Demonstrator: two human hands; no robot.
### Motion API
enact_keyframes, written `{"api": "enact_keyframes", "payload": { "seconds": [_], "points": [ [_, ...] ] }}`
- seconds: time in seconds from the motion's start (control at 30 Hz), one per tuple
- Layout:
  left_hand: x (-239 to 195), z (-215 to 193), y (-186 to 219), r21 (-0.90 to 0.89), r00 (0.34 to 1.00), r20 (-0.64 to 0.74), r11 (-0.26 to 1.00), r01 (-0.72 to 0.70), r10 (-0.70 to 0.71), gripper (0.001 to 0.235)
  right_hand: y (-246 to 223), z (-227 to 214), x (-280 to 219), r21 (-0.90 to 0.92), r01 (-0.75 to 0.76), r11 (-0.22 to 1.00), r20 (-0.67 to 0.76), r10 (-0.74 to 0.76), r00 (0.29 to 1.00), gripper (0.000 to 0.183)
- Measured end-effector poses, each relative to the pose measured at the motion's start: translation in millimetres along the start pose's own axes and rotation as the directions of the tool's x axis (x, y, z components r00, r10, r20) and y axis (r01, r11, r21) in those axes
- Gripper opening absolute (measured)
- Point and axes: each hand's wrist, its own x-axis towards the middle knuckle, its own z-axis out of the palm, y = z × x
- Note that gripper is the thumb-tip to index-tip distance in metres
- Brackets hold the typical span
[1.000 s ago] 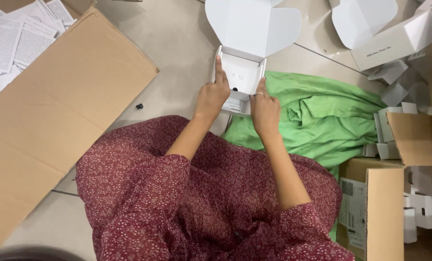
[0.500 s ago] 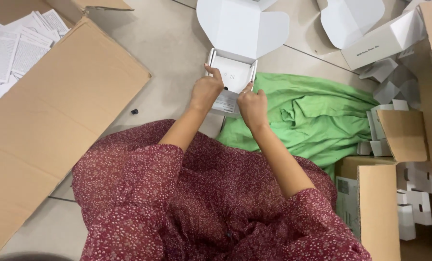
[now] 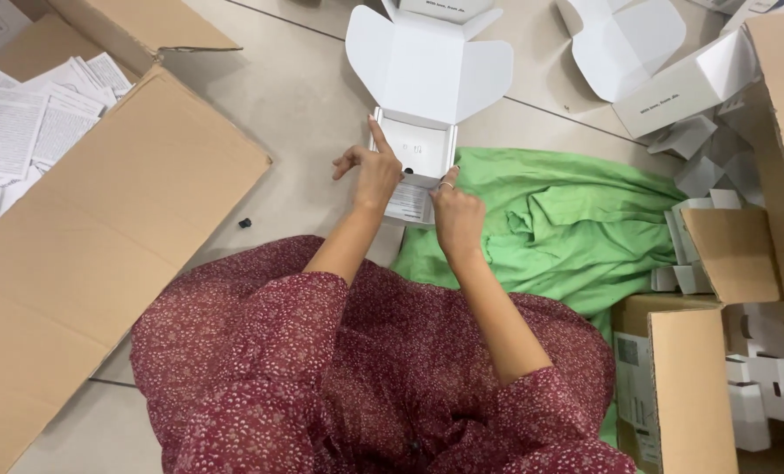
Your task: The person assembles and packs product manuals into small cardboard boxes while sitting on the floor.
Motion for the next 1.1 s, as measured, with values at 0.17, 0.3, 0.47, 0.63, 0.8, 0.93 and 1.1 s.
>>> {"api": "enact_keyframes", "payload": {
  "seconds": [0.17, 0.3, 0.47, 0.63, 0.8, 0.93, 1.1],
  "points": [
    [-1, 3, 6, 0.017, 0.987, -0.042, 0.987, 0.157, -0.156, 0.076, -2, -4, -3, -0.002, 0.018, 1.000, 0.003, -0.018, 1.000, 0.064],
    [6, 16, 10, -0.314, 0.992, -0.055, 0.945, 0.094, -0.117, 0.076, -2, -10, 5, -0.021, -0.003, 1.000, -0.019, 0.002, 1.000, 0.070],
    [2, 21, 14, -0.136, 0.988, -0.050, 0.981, 0.140, -0.148, 0.071, 24, -25, 26, 0.338, -0.237, 0.911, 0.085, 0.221, 0.971, 0.057],
    [-4, 22, 11, -0.250, 0.976, -0.092, 0.953, 0.169, -0.197, 0.080, 98, 43, 112, 0.888, -0.268, 0.373, 0.076, 0.455, 0.887, 0.095],
    [-1, 39, 15, -0.476, 0.963, -0.149, 0.870, 0.129, -0.225, 0.076, 132, 77, 185, 0.888, -0.386, 0.249, 0.199, 0.549, 0.812, 0.116],
    [3, 43, 20, -0.503, 0.956, -0.161, 0.854, 0.134, -0.245, 0.077, 106, 53, 182, 0.832, -0.374, 0.409, 0.156, 0.475, 0.866, 0.107],
    [-14, 33, 5, -0.663, 0.966, -0.112, 0.741, 0.103, -0.234, 0.091, 68, -5, 141, 0.842, -0.134, 0.523, -0.111, 0.410, 0.905, 0.088]
  ]
}}
